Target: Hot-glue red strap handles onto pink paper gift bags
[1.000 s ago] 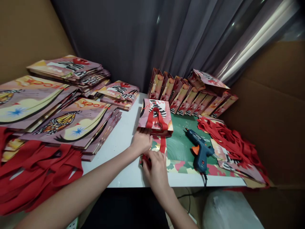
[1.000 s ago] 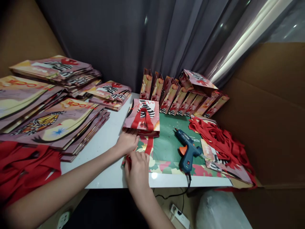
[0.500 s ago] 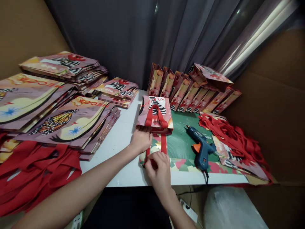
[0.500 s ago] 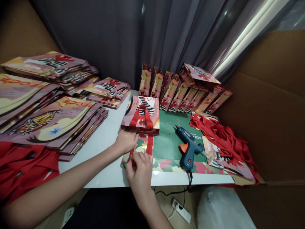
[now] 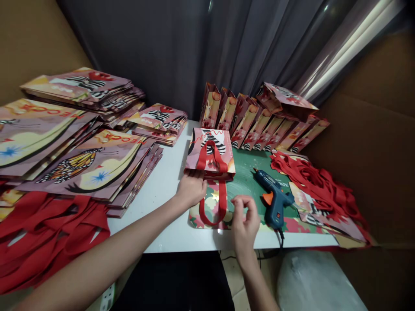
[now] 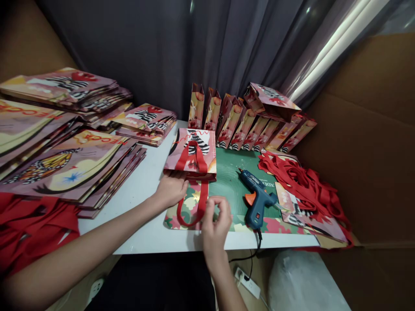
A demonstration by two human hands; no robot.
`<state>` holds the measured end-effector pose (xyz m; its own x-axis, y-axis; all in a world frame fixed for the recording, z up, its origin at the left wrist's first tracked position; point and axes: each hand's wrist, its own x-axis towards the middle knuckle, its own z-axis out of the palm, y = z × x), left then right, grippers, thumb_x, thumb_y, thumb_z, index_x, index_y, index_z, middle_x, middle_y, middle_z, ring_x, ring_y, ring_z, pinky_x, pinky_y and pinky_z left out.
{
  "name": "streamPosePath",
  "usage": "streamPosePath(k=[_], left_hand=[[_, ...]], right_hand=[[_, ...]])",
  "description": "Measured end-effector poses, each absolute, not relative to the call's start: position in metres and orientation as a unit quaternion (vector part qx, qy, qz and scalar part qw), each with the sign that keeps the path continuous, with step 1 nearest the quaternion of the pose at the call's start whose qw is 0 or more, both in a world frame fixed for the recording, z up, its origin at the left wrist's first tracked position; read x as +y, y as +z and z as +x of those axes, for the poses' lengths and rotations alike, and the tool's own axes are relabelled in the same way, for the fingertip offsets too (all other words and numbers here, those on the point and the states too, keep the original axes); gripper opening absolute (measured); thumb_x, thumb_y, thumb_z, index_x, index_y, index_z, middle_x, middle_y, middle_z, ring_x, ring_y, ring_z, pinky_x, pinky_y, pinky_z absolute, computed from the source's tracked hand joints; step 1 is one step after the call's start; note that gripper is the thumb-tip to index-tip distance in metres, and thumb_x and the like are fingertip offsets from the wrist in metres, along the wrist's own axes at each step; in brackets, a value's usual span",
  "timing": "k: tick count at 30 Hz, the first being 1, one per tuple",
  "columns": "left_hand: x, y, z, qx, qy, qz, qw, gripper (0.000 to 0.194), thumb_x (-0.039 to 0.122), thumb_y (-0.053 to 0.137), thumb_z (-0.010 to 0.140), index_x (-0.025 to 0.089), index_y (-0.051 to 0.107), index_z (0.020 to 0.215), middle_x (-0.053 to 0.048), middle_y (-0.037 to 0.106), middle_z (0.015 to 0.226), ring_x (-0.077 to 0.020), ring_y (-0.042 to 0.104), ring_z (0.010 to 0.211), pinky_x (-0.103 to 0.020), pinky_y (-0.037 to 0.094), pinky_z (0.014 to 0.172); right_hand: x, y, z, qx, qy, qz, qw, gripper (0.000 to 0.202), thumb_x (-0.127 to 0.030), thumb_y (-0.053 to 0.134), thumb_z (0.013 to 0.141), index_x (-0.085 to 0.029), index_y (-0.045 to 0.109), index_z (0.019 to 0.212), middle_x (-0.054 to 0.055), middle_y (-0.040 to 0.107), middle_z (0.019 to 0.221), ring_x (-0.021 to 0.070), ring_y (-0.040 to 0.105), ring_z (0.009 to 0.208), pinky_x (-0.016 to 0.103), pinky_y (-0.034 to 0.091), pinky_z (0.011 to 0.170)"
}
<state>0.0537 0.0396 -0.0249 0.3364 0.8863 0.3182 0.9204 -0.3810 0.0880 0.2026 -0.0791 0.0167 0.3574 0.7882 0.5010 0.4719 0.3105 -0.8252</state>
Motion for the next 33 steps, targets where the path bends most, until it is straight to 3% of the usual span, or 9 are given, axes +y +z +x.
streamPosePath(k=[4, 10, 14, 20, 33], left_hand=[[0.039, -0.024, 0.054, -0.554, -0.164, -0.814, 0.054, 0.043, 0.028, 0.041, 0.093, 0.007, 0.061, 0.125, -0.018, 0.069, 0.119, -0.0328, 0.06, 0.118, -0.048, 0.036, 0.107], [0.038, -0.022, 0.054, -0.55, -0.168, -0.816, 0.055, 0.042, 0.026, 0.04, 0.092, 0.006, 0.065, 0.119, -0.019, 0.071, 0.114, -0.0335, 0.062, 0.113, -0.048, 0.039, 0.104], [0.038, -0.022, 0.053, -0.547, -0.168, -0.818, 0.056, 0.039, 0.027, 0.04, 0.092, 0.009, 0.067, 0.114, -0.017, 0.072, 0.109, -0.0325, 0.062, 0.112, -0.046, 0.039, 0.103], [0.039, -0.023, 0.053, -0.548, -0.164, -0.819, 0.054, 0.043, 0.027, 0.039, 0.093, 0.004, 0.064, 0.119, -0.021, 0.07, 0.114, -0.0337, 0.062, 0.113, -0.047, 0.038, 0.103], [0.039, -0.023, 0.053, -0.547, -0.158, -0.82, 0.059, 0.045, 0.028, 0.038, 0.093, 0.005, 0.063, 0.121, -0.02, 0.07, 0.115, -0.0336, 0.061, 0.114, -0.047, 0.038, 0.104]], right_hand=[[-0.07, 0.027, 0.221, -0.567, 0.115, -0.572, 0.581, 0.021, -0.03, 0.05, 0.095, -0.02, 0.055, 0.078, 0.0, 0.058, 0.077, 0.0183, 0.055, 0.077, 0.032, 0.041, 0.073], [-0.084, 0.029, 0.195, -0.744, 0.157, -0.54, 0.359, 0.005, -0.018, 0.058, 0.09, -0.021, 0.061, 0.088, 0.001, 0.065, 0.089, 0.0184, 0.057, 0.085, 0.032, 0.036, 0.078], [-0.086, 0.021, 0.181, -0.761, 0.152, -0.555, 0.3, 0.008, -0.015, 0.061, 0.087, -0.022, 0.065, 0.09, 0.001, 0.066, 0.089, 0.0198, 0.055, 0.084, 0.033, 0.035, 0.077], [-0.082, 0.013, 0.181, -0.74, 0.183, -0.562, 0.322, 0.022, 0.0, 0.057, 0.08, -0.02, 0.065, 0.084, -0.001, 0.066, 0.079, 0.0187, 0.055, 0.078, 0.031, 0.036, 0.076], [-0.087, 0.002, 0.178, -0.724, 0.125, -0.542, 0.408, 0.013, -0.012, 0.06, 0.089, -0.021, 0.068, 0.083, 0.0, 0.069, 0.074, 0.0181, 0.056, 0.072, 0.032, 0.038, 0.074]])
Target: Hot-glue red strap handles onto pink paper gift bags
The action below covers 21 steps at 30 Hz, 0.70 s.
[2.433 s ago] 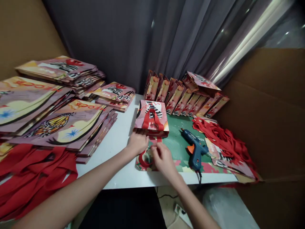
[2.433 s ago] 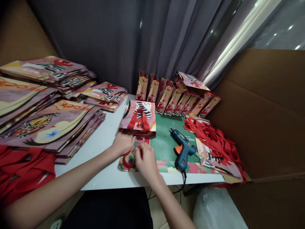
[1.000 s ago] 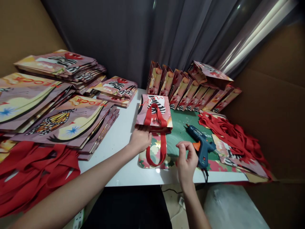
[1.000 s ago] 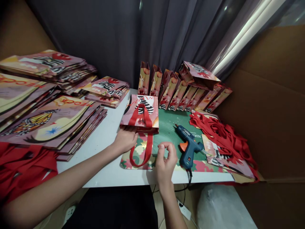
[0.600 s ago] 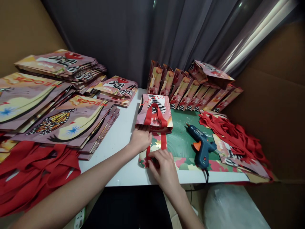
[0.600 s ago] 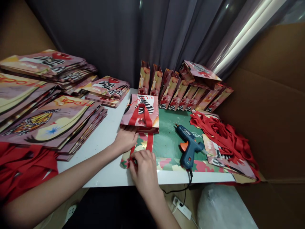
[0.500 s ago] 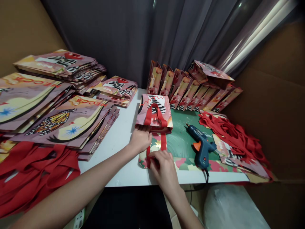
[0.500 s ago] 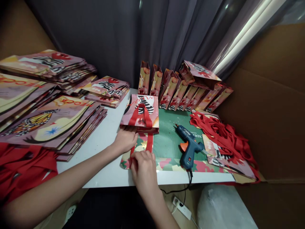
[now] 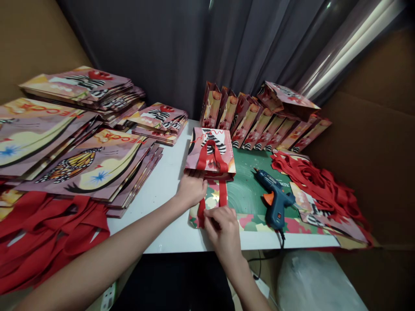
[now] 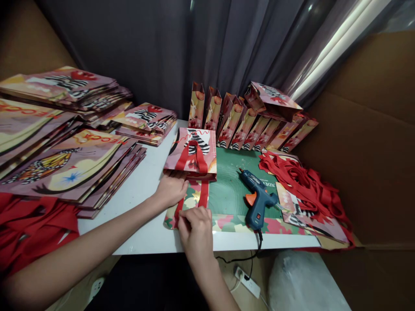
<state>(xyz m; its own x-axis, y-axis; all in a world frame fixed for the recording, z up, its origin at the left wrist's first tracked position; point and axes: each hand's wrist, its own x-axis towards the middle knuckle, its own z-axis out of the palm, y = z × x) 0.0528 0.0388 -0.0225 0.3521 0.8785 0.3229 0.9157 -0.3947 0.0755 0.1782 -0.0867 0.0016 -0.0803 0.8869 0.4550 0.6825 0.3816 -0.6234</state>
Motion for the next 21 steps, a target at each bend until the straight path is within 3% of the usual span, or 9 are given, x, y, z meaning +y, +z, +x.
streamPosePath(k=[5, 12, 18, 21], left_hand=[[0.039, -0.024, 0.052, -0.544, -0.167, -0.82, 0.059, 0.041, 0.027, 0.039, 0.092, 0.011, 0.064, 0.12, -0.016, 0.071, 0.114, -0.0311, 0.06, 0.116, -0.046, 0.039, 0.103], [0.039, -0.023, 0.052, -0.543, -0.174, -0.821, 0.043, 0.037, 0.027, 0.041, 0.092, 0.01, 0.066, 0.115, -0.018, 0.072, 0.11, -0.0322, 0.061, 0.115, -0.047, 0.039, 0.104], [0.039, -0.023, 0.052, -0.544, -0.177, -0.82, 0.033, 0.037, 0.027, 0.041, 0.093, 0.009, 0.066, 0.113, -0.018, 0.071, 0.111, -0.0327, 0.06, 0.116, -0.048, 0.039, 0.104], [0.04, -0.024, 0.052, -0.545, -0.18, -0.819, 0.033, 0.039, 0.028, 0.042, 0.092, 0.009, 0.064, 0.118, -0.018, 0.07, 0.117, -0.033, 0.06, 0.117, -0.048, 0.039, 0.105]], right_hand=[[-0.093, 0.002, 0.177, -0.752, 0.088, -0.511, 0.406, 0.017, -0.015, 0.052, 0.093, -0.02, 0.061, 0.079, 0.001, 0.061, 0.069, 0.0179, 0.053, 0.069, 0.031, 0.038, 0.07], [-0.099, -0.001, 0.18, -0.649, 0.169, -0.568, 0.478, 0.017, -0.019, 0.046, 0.097, -0.021, 0.062, 0.091, 0.003, 0.069, 0.082, 0.0187, 0.061, 0.078, 0.03, 0.045, 0.073], [-0.094, -0.002, 0.197, -0.601, 0.143, -0.609, 0.497, 0.019, -0.03, 0.052, 0.096, -0.022, 0.066, 0.087, 0.004, 0.07, 0.084, 0.0207, 0.061, 0.082, 0.034, 0.045, 0.078], [-0.088, 0.001, 0.211, -0.564, 0.111, -0.635, 0.517, 0.023, -0.038, 0.059, 0.092, -0.021, 0.069, 0.079, 0.005, 0.07, 0.079, 0.022, 0.06, 0.08, 0.033, 0.045, 0.069]])
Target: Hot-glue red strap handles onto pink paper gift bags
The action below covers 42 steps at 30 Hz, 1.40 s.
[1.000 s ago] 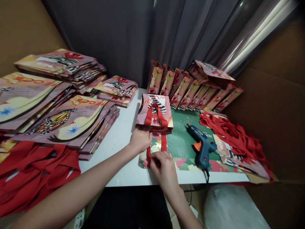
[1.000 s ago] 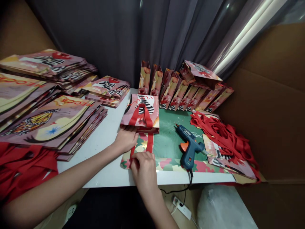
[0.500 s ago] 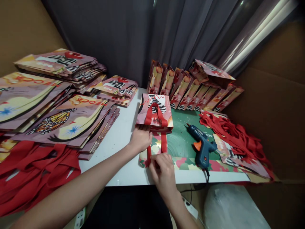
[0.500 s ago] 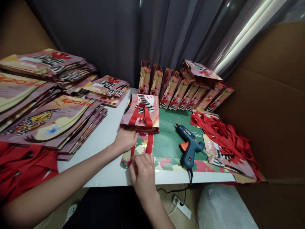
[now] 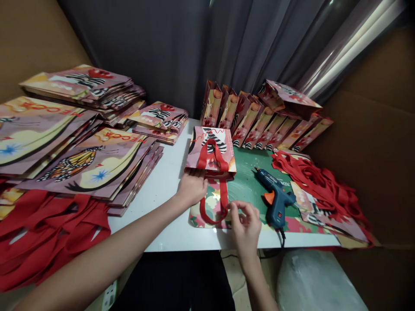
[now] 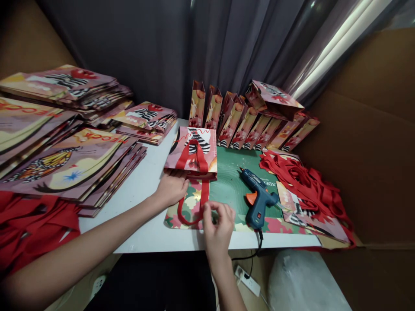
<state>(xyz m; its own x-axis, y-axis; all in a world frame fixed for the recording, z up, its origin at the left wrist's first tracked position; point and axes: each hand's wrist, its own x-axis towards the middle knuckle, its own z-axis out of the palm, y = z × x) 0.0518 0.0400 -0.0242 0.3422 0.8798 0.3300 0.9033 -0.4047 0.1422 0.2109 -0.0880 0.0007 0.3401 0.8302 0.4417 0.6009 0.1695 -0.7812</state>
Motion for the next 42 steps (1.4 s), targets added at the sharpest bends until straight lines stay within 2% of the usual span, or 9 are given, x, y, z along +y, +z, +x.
streamPosePath(k=[7, 13, 21, 24, 27, 29, 32, 38, 42], left_hand=[[0.04, -0.025, 0.052, -0.543, -0.188, -0.818, 0.037, 0.038, 0.028, 0.045, 0.091, 0.013, 0.063, 0.12, -0.015, 0.07, 0.119, -0.0325, 0.059, 0.119, -0.049, 0.04, 0.105], [0.04, -0.025, 0.053, -0.544, -0.196, -0.815, 0.037, 0.039, 0.026, 0.044, 0.092, 0.01, 0.063, 0.123, -0.019, 0.068, 0.12, -0.0335, 0.059, 0.119, -0.049, 0.039, 0.106], [0.04, -0.023, 0.052, -0.541, -0.181, -0.82, 0.044, 0.045, 0.026, 0.04, 0.093, 0.004, 0.061, 0.126, -0.021, 0.064, 0.127, -0.0339, 0.056, 0.122, -0.048, 0.037, 0.108], [0.039, -0.023, 0.052, -0.536, -0.169, -0.826, 0.042, 0.048, 0.026, 0.04, 0.093, 0.007, 0.059, 0.133, -0.02, 0.065, 0.126, -0.0345, 0.057, 0.121, -0.05, 0.038, 0.106], [0.039, -0.022, 0.052, -0.529, -0.157, -0.833, 0.035, 0.049, 0.026, 0.039, 0.094, 0.01, 0.058, 0.136, -0.019, 0.067, 0.124, -0.0341, 0.058, 0.12, -0.051, 0.038, 0.106], [0.039, -0.022, 0.053, -0.527, -0.152, -0.835, 0.03, 0.049, 0.026, 0.039, 0.094, 0.008, 0.059, 0.135, -0.02, 0.066, 0.126, -0.0341, 0.057, 0.123, -0.05, 0.036, 0.108], [0.041, -0.02, 0.053, -0.527, -0.149, -0.836, 0.02, 0.05, 0.026, 0.04, 0.094, 0.007, 0.057, 0.137, -0.02, 0.061, 0.133, -0.0337, 0.051, 0.13, -0.049, 0.032, 0.112], [0.035, -0.012, 0.053, -0.539, -0.144, -0.83, -0.01, 0.05, 0.025, 0.039, 0.094, 0.007, 0.055, 0.138, -0.02, 0.062, 0.132, -0.0349, 0.053, 0.127, -0.05, 0.034, 0.111], [0.046, -0.006, 0.063, -0.566, -0.132, -0.812, -0.055, 0.044, 0.026, 0.038, 0.094, 0.007, 0.066, 0.123, -0.02, 0.072, 0.106, -0.036, 0.064, 0.109, -0.049, 0.044, 0.1]], right_hand=[[-0.068, 0.02, 0.247, -0.483, 0.156, -0.622, 0.596, 0.043, -0.047, 0.055, 0.093, -0.02, 0.06, 0.06, 0.002, 0.064, 0.06, 0.0166, 0.058, 0.062, 0.029, 0.046, 0.063], [-0.053, 0.014, 0.258, -0.463, 0.334, -0.554, 0.606, 0.038, -0.044, 0.067, 0.085, -0.021, 0.072, 0.114, 0.01, 0.075, 0.114, 0.0219, 0.069, 0.099, 0.04, 0.051, 0.091], [-0.056, 0.02, 0.256, -0.421, 0.385, -0.569, 0.592, 0.034, -0.045, 0.07, 0.082, -0.019, 0.064, 0.061, 0.004, 0.069, 0.064, 0.0164, 0.064, 0.062, 0.03, 0.052, 0.061], [-0.048, 0.021, 0.248, -0.539, 0.318, -0.565, 0.538, 0.043, -0.043, 0.05, 0.095, -0.02, 0.058, 0.059, 0.004, 0.063, 0.059, 0.0169, 0.062, 0.062, 0.032, 0.052, 0.065], [-0.026, 0.015, 0.229, -0.677, 0.27, -0.524, 0.44, 0.024, -0.026, 0.049, 0.092, -0.018, 0.071, 0.093, 0.011, 0.073, 0.103, 0.0238, 0.067, 0.098, 0.039, 0.052, 0.091], [-0.001, 0.01, 0.213, -0.765, 0.194, -0.513, 0.339, 0.039, -0.015, 0.043, 0.089, -0.013, 0.064, 0.122, 0.016, 0.064, 0.13, 0.0276, 0.058, 0.122, 0.043, 0.046, 0.104], [0.048, 0.004, 0.198, -0.795, 0.113, -0.573, 0.164, 0.044, -0.011, 0.04, 0.089, -0.009, 0.06, 0.128, 0.02, 0.067, 0.124, 0.0299, 0.06, 0.12, 0.042, 0.047, 0.102], [0.118, -0.002, 0.194, -0.797, 0.091, -0.58, 0.14, 0.044, -0.02, 0.044, 0.094, -0.015, 0.055, 0.137, 0.011, 0.066, 0.13, 0.0262, 0.049, 0.134, 0.041, 0.031, 0.116], [0.121, -0.014, 0.198, -0.792, 0.081, -0.589, 0.138, 0.043, -0.024, 0.041, 0.097, -0.01, 0.057, 0.134, 0.012, 0.064, 0.134, 0.0253, 0.042, 0.139, 0.037, 0.025, 0.119]])
